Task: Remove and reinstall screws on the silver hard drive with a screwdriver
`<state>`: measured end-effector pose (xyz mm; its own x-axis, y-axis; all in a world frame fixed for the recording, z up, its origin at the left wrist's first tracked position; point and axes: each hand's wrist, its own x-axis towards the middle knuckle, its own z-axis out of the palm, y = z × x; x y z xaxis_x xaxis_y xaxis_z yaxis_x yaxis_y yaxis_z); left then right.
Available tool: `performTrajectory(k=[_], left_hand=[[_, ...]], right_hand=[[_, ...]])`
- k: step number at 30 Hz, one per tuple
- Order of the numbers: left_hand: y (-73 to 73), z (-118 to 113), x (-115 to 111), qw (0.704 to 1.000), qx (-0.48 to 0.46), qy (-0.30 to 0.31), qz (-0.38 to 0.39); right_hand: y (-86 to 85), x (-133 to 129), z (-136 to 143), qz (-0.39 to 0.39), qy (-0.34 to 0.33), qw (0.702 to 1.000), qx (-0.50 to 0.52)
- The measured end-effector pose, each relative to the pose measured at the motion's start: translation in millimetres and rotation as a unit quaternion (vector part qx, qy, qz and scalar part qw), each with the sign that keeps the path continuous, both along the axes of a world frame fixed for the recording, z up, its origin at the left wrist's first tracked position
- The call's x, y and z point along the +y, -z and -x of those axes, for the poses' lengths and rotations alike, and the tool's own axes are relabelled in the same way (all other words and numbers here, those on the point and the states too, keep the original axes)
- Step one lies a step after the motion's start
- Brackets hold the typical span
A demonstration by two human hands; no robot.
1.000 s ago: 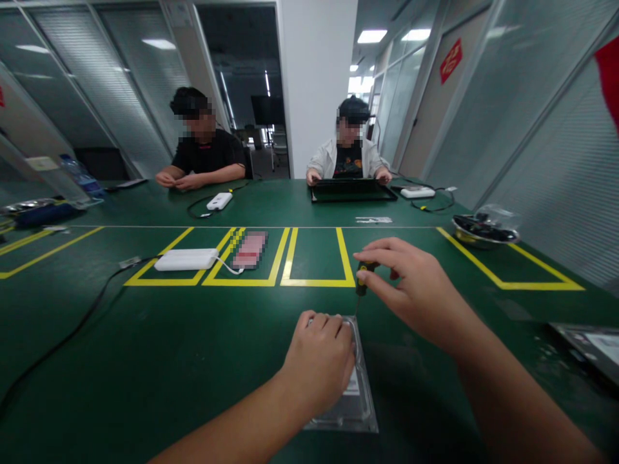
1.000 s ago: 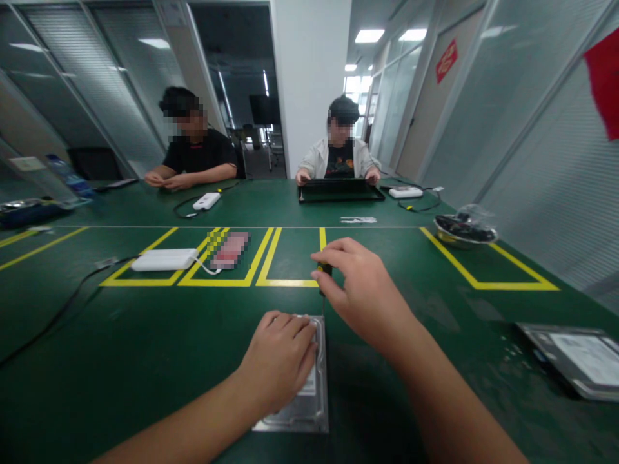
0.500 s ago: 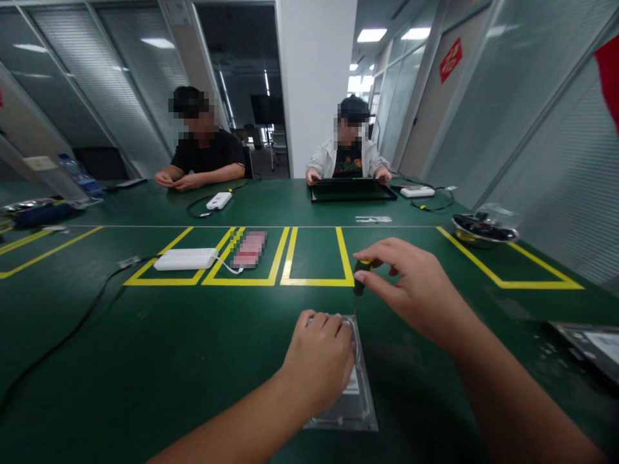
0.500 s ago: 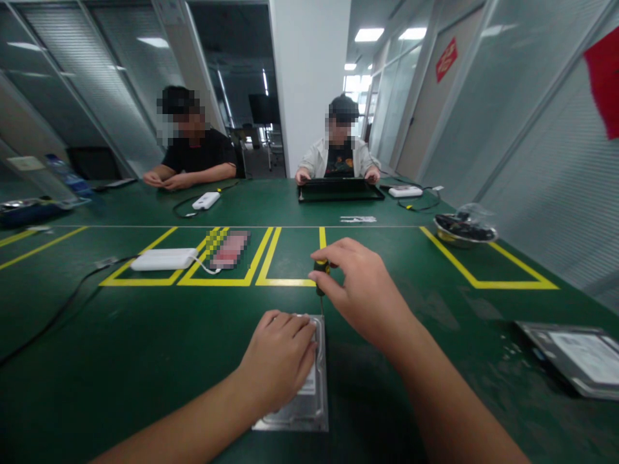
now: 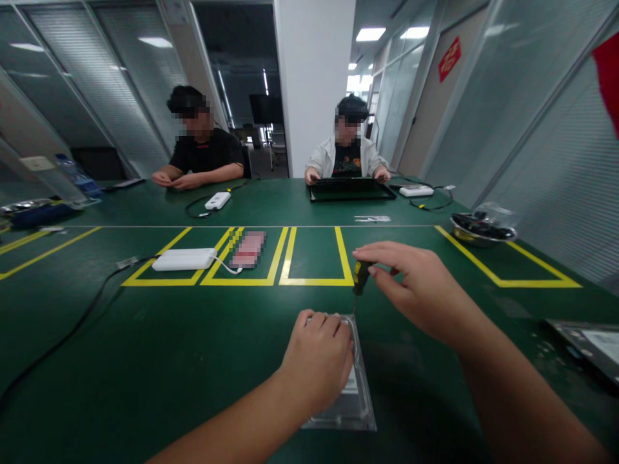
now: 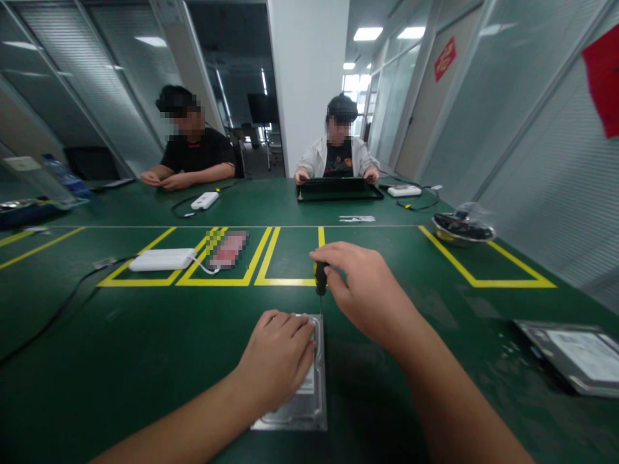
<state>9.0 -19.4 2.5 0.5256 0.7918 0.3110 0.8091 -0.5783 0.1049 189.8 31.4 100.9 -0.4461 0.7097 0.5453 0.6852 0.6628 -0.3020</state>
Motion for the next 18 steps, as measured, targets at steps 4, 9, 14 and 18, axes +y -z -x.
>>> performTrajectory(k=[4, 9, 14, 18], left_hand=[[0.5, -0.3, -0.3, 1.0, -0.004, -0.001, 0.001], [0.6, 0.1, -0.6, 1.0, -0.005, -0.003, -0.007], [-0.2, 0.3, -0.1, 1.0, -0.002, -0.001, -0.003], [-0.6, 0.0, -0.4, 1.0, 0.001, -0.003, -0.002]], right_hand=[[-0.8, -1.5, 3.5, 0.008, 0.031, 0.999, -0.009], [0.2, -0.9, 6.4, -0.012, 0.067, 0.997, -0.028], [0.0, -1.5, 7.1, 0.002, 0.066, 0.998, -0.024], [0.9, -3.0, 7.5, 0.018, 0.067, 0.997, -0.03]])
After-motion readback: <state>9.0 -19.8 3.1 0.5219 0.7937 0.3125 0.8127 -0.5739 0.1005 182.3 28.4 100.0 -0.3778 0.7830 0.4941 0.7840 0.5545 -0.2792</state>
